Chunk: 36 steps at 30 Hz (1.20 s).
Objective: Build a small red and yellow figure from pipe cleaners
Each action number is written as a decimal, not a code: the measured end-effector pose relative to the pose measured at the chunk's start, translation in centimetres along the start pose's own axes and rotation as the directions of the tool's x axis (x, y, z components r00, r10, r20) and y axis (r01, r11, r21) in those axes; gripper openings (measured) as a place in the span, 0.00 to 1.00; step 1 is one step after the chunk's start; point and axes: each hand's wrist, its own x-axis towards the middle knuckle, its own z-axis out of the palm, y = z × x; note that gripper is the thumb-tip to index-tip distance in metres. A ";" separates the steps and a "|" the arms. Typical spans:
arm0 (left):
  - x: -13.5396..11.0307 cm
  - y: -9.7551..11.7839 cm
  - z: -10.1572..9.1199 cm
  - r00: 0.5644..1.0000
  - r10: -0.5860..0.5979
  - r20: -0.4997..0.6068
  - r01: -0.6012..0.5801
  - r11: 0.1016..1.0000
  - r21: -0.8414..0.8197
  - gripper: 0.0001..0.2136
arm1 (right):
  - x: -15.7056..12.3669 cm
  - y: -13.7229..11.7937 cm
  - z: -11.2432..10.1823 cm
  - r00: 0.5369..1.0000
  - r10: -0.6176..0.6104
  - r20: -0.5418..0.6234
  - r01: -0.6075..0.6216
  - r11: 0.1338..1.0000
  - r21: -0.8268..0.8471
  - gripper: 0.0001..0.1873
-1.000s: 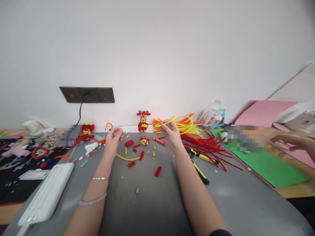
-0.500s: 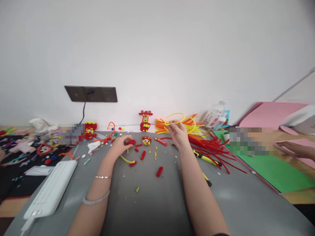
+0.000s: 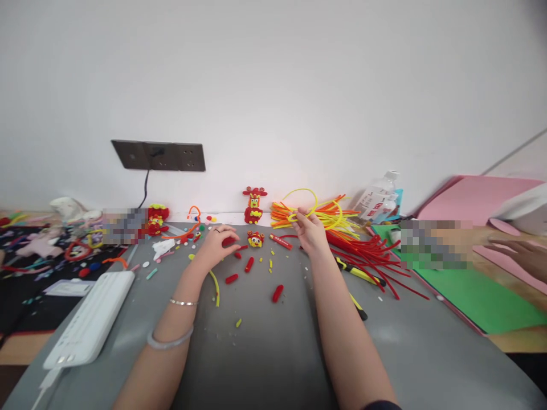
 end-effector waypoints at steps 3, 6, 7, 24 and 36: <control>-0.3 0.8 0.7 0.993 0.035 0.113 -0.048 0.992 0.115 0.07 | 0.3 0.0 -0.3 1.000 0.003 -0.011 -0.003 1.000 0.017 0.17; -0.7 1.6 1.4 0.964 0.085 0.251 -0.126 0.980 0.154 0.11 | 0.3 -0.1 -0.2 1.000 0.007 -0.019 -0.006 0.999 0.033 0.17; -0.8 1.9 1.6 0.955 0.083 0.285 -0.135 0.977 0.167 0.11 | 0.3 -0.1 -0.2 1.000 0.009 -0.020 -0.008 0.999 0.038 0.17; 0.2 -1.8 -2.1 0.964 -0.176 -0.201 0.169 0.984 -0.050 0.07 | 0.1 -0.3 0.0 0.999 0.031 -0.019 -0.030 0.998 0.049 0.13; -0.1 -1.5 -1.3 0.991 -0.118 0.064 0.095 0.954 0.285 0.06 | -0.1 -0.6 0.3 0.998 0.046 -0.035 -0.044 0.997 0.059 0.12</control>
